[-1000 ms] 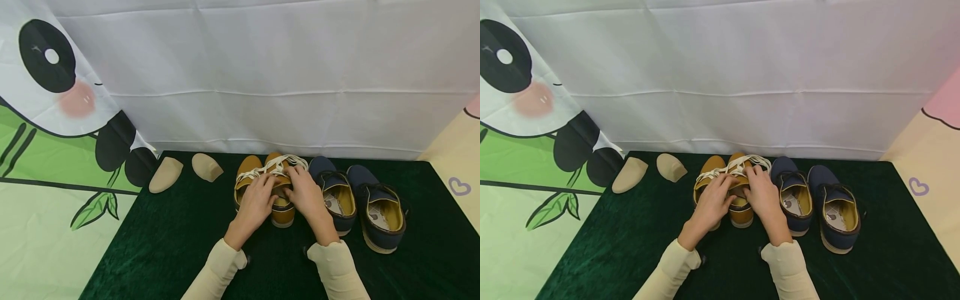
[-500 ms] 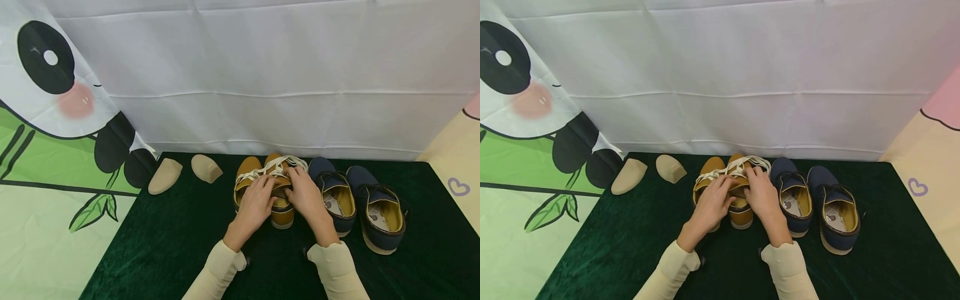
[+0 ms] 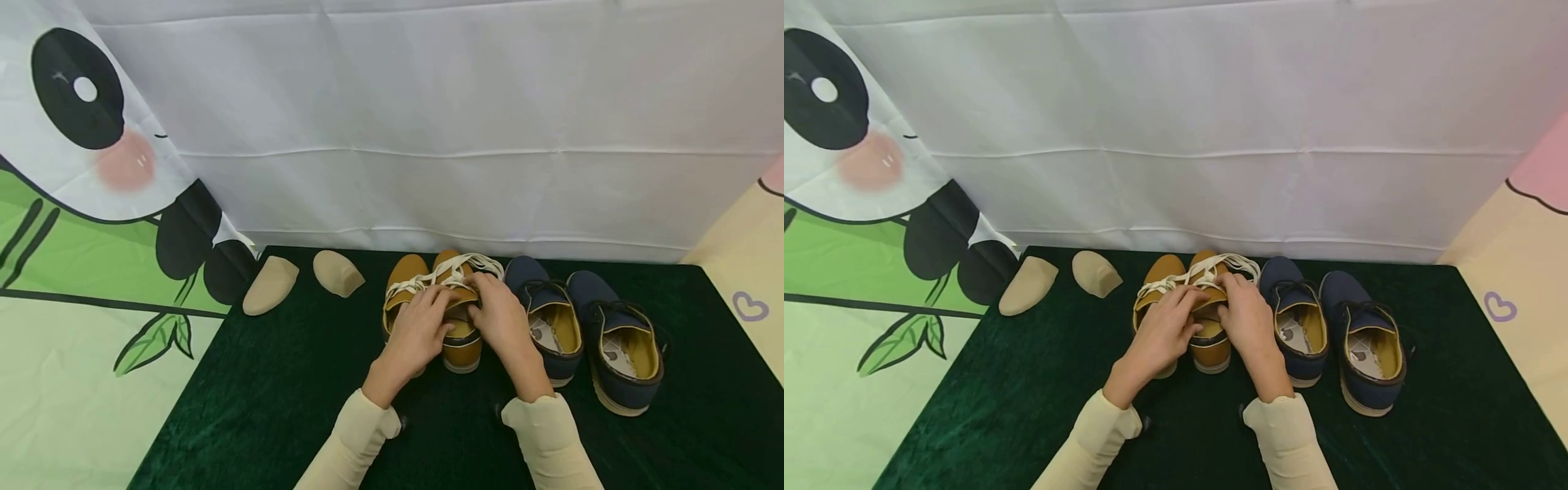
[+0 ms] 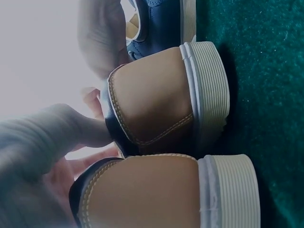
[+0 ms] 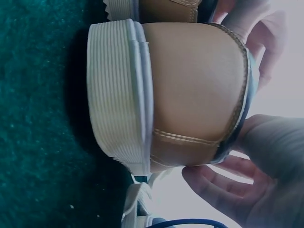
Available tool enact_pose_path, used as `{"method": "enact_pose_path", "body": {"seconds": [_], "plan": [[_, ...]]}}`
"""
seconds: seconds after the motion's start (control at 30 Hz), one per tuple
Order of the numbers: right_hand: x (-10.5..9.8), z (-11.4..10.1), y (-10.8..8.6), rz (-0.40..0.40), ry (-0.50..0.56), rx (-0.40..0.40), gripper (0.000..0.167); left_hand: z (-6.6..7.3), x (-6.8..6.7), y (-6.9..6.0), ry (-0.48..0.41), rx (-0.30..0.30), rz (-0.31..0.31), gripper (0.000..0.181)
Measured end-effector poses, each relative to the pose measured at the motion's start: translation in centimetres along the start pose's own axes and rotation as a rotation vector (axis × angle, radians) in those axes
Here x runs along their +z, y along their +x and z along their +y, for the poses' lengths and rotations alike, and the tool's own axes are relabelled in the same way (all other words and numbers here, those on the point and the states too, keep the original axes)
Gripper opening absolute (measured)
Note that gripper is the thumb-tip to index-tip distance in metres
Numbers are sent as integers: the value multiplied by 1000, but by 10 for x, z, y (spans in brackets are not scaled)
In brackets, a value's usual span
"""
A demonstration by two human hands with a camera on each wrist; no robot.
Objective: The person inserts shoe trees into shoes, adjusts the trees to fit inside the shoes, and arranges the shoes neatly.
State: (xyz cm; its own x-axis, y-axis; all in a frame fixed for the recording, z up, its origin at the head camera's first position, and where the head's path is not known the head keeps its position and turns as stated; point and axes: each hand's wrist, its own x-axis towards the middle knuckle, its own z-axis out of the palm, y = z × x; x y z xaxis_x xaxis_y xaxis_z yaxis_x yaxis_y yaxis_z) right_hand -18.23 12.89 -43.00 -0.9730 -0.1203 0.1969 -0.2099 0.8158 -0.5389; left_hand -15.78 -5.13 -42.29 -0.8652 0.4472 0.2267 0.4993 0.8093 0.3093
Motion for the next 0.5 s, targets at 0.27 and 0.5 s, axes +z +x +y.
{"method": "enact_pose_path", "body": {"seconds": [0.27, 0.5], "plan": [[5, 1, 0, 37, 18, -2, 44, -1, 1, 0, 6, -2, -16, 49], [1, 2, 1, 0, 9, -13, 43, -3, 2, 2, -48, 17, 16, 49]]}}
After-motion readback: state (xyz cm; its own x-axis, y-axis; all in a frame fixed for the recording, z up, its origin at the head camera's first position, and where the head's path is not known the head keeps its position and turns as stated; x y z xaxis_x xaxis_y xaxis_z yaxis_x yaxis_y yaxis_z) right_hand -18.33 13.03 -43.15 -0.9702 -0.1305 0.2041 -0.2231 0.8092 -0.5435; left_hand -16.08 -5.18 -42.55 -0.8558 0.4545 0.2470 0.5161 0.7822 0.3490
